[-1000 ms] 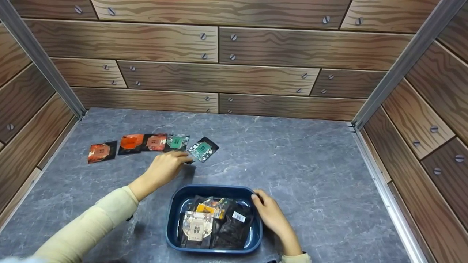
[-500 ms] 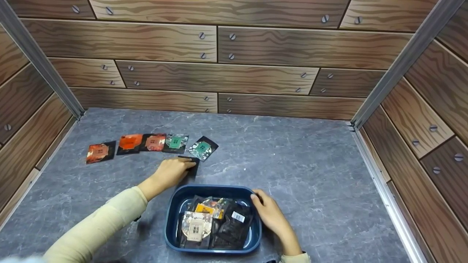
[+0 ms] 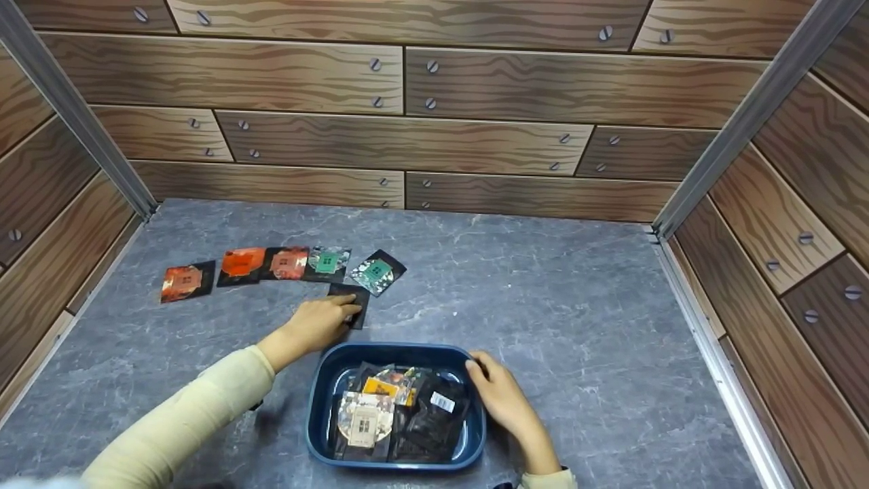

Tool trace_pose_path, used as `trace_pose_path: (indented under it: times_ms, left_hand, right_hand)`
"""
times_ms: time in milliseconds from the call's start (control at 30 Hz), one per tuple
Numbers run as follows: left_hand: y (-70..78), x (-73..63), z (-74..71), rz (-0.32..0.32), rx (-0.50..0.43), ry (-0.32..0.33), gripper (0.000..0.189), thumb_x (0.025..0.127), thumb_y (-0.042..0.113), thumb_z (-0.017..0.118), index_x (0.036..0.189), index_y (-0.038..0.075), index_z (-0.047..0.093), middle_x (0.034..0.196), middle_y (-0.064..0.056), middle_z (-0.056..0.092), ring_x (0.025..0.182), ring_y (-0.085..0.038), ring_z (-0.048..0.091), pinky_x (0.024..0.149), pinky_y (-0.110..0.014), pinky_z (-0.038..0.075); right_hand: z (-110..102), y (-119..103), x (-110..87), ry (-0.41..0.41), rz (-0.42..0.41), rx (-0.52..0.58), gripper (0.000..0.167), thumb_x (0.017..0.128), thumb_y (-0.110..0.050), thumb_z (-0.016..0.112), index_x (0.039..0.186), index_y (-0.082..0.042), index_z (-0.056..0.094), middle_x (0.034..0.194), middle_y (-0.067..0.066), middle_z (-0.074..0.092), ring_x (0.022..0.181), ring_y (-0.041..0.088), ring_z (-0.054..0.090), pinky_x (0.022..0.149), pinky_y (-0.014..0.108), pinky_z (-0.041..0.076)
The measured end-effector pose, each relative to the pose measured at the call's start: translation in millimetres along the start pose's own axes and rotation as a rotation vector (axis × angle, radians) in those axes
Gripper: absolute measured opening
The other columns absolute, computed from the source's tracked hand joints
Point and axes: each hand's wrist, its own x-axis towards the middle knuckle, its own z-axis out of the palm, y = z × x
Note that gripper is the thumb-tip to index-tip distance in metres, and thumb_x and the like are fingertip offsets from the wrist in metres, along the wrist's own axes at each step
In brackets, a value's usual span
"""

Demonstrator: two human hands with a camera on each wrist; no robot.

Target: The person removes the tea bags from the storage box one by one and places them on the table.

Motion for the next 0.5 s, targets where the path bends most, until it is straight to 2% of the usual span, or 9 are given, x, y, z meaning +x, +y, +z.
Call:
trace_pose_path:
  times_ms: [67, 267, 500]
  left_hand:
    - [0.3, 0.5, -2.4, 0.014, -0.005, 0.023, 0.024, 0.091, 0.008, 0.062, 0.113, 0.01, 0.072, 0.123, -0.011, 0.067, 0.105, -0.034, 0.065, 0.079, -0.05, 0.056]
    - [5.1, 3.4, -14.6, 0.108, -0.016, 0.183, 0.015, 0.092, 0.009, 0.062, 0.101, 0.013, 0.074, 0.101, -0.005, 0.07, 0.09, -0.028, 0.068, 0.073, -0.043, 0.056]
    - [23.7, 1.5, -41.8, 0.199, 0.006, 0.25, 0.018, 0.089, 0.006, 0.064, 0.101, 0.014, 0.074, 0.093, -0.002, 0.072, 0.083, -0.023, 0.069, 0.069, -0.036, 0.056]
  right_hand:
    - [0, 1, 0.4, -0.005, 0.004, 0.01, 0.032, 0.105, -0.02, 0.049, 0.127, -0.001, 0.061, 0.121, 0.015, 0.065, 0.111, 0.024, 0.059, 0.097, 0.038, 0.046]
    - [-2, 2, 0.5, -0.022, -0.008, 0.028, 0.033, 0.105, -0.02, 0.048, 0.129, 0.001, 0.059, 0.122, 0.017, 0.064, 0.11, 0.027, 0.06, 0.096, 0.038, 0.047]
    - [-1, 3, 1.0, -0.021, -0.017, 0.029, 0.031, 0.105, -0.019, 0.048, 0.127, 0.001, 0.06, 0.119, 0.015, 0.065, 0.107, 0.023, 0.059, 0.093, 0.033, 0.048]
